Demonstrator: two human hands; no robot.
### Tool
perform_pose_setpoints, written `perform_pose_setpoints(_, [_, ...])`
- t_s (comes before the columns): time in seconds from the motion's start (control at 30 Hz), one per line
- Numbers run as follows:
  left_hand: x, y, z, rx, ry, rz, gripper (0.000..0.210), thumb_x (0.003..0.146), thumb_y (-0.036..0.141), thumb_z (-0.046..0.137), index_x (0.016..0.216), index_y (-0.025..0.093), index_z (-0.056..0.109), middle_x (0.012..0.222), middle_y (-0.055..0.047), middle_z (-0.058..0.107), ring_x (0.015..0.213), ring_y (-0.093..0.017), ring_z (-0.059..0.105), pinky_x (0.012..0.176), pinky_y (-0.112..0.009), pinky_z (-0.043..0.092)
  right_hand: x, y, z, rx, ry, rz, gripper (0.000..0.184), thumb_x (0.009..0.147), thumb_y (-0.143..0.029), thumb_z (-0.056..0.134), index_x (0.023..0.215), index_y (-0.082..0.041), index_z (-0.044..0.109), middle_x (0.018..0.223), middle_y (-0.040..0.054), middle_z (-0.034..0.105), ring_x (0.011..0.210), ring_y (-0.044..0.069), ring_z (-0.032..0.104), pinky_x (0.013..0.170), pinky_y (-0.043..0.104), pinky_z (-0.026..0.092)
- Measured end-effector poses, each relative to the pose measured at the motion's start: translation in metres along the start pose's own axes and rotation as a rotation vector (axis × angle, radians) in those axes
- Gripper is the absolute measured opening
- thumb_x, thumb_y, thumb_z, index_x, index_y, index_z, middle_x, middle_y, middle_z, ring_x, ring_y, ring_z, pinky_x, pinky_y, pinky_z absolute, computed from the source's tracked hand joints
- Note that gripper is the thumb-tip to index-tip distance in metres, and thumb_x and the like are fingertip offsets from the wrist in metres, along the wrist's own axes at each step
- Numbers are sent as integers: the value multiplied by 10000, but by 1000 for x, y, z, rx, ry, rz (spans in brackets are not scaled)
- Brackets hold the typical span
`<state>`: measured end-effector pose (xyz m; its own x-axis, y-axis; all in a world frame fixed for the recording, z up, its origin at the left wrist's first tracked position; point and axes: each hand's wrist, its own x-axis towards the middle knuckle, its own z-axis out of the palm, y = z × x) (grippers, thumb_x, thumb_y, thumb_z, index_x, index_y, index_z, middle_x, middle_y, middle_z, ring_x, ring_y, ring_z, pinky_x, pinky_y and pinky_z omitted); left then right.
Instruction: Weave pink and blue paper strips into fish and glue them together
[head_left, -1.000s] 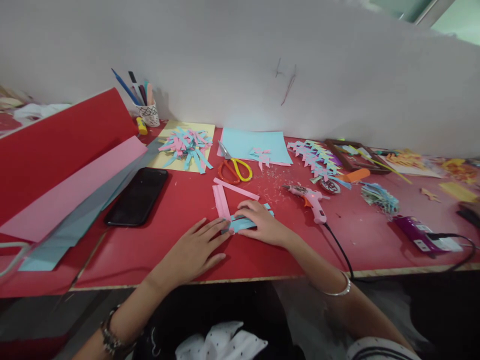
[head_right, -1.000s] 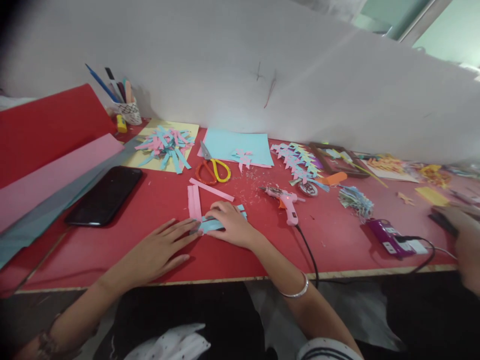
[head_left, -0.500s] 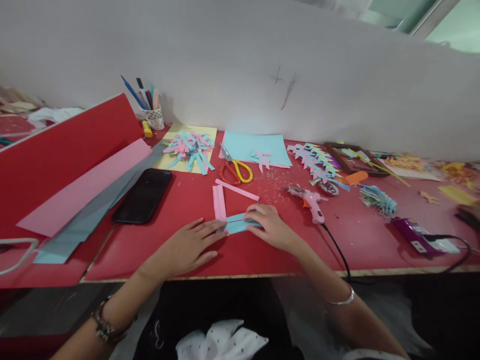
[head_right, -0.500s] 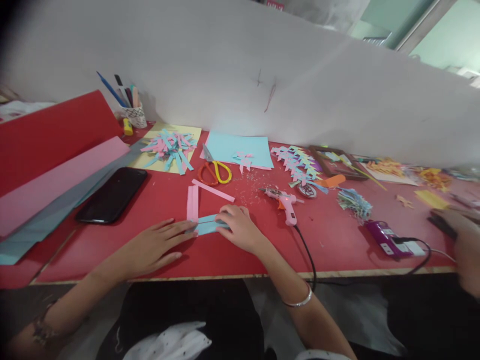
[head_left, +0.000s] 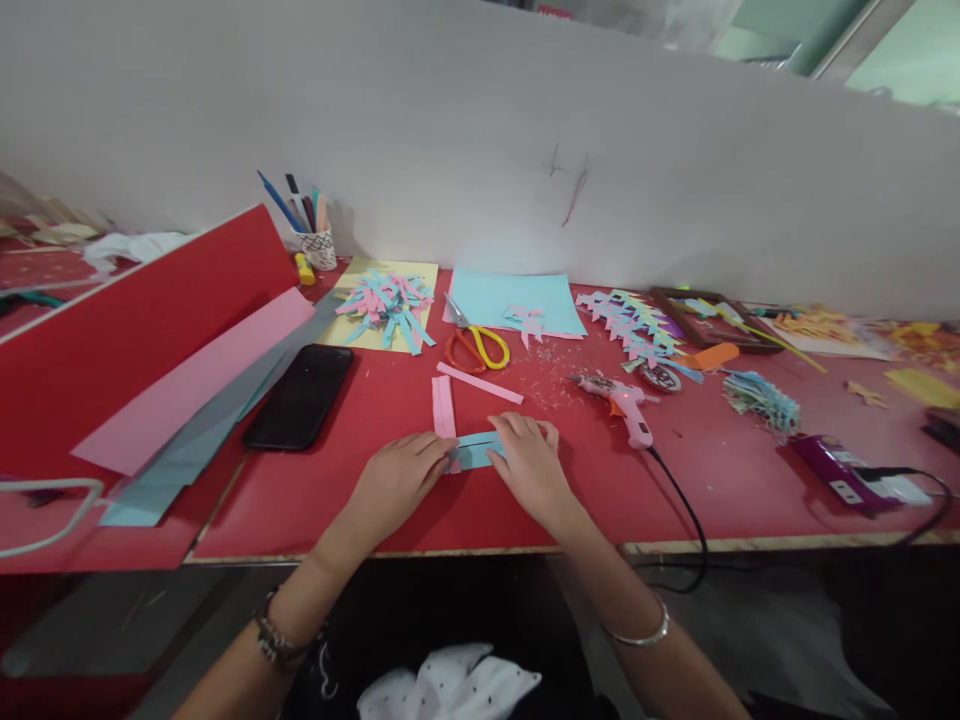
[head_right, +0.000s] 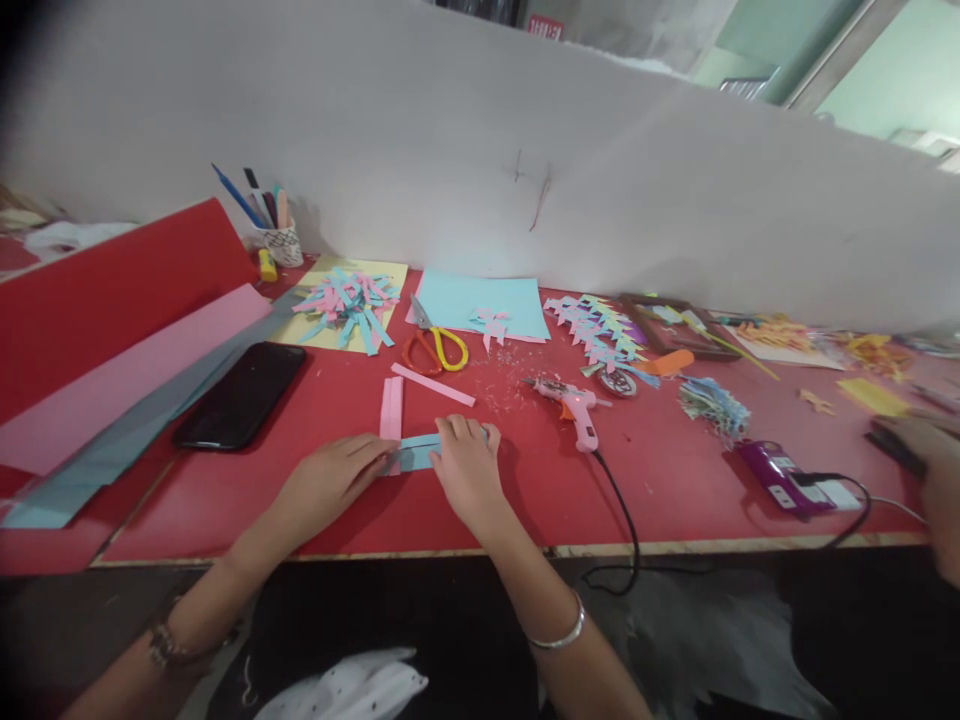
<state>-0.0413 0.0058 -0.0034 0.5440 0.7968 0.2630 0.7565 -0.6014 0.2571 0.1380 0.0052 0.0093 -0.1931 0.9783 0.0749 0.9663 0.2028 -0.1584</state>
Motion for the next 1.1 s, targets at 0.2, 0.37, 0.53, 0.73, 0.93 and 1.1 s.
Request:
perform_pose_setpoints(0.2, [9,8,2,56,-50,-135,238,783,143,510,1004,190,584,856,-43,676,770,-172,627,678,-257,468,7,-2,-21,20,-154,14,195,786,-195,533,976,-192,576,981,74,602,967,242,505,809,412,279])
perform_pose_setpoints(0.37, [13,6,1,-27,-36,-199,374,757,134,515,1126,195,511,853,-38,687,777,-173,633,671,-253,468,16,3,-25,9,-153,3,90,768,-143,514,814,-172,586,963,77,603,991,245,486,875,466,215])
perform_pose_setpoints(0.53, [13,-1,3,-153,-21,-198,492,731,144,533,1208,191,424,849,-19,693,772,-166,636,663,-253,470,20,5,-25,85,-140,-6,85,750,-126,488,800,-174,535,872,39,625,897,197,534,920,471,152])
perform_pose_setpoints(0.73, [9,-8,11,-211,48,-119,569,737,144,508,1276,193,332,838,-22,682,773,-170,631,656,-269,473,24,2,-30,130,-220,-60,140,713,-172,558,850,-176,527,930,50,625,911,213,529,843,402,218])
perform_pose_setpoints(0.93, [9,-12,16,-287,84,-78,654,733,143,501,1329,194,235,873,-36,660,803,-168,609,690,-290,480,27,1,-25,59,-218,-134,155,762,-131,508,889,-194,572,983,72,592,983,223,494,763,344,242])
perform_pose_setpoints(1.1, [11,-11,12,-320,51,-96,658,724,118,499,1327,191,245,872,-35,651,817,-167,586,723,-313,472,26,0,-24,-53,-172,-216,257,771,-30,427,924,-173,576,1021,84,571,1016,206,484,854,374,221])
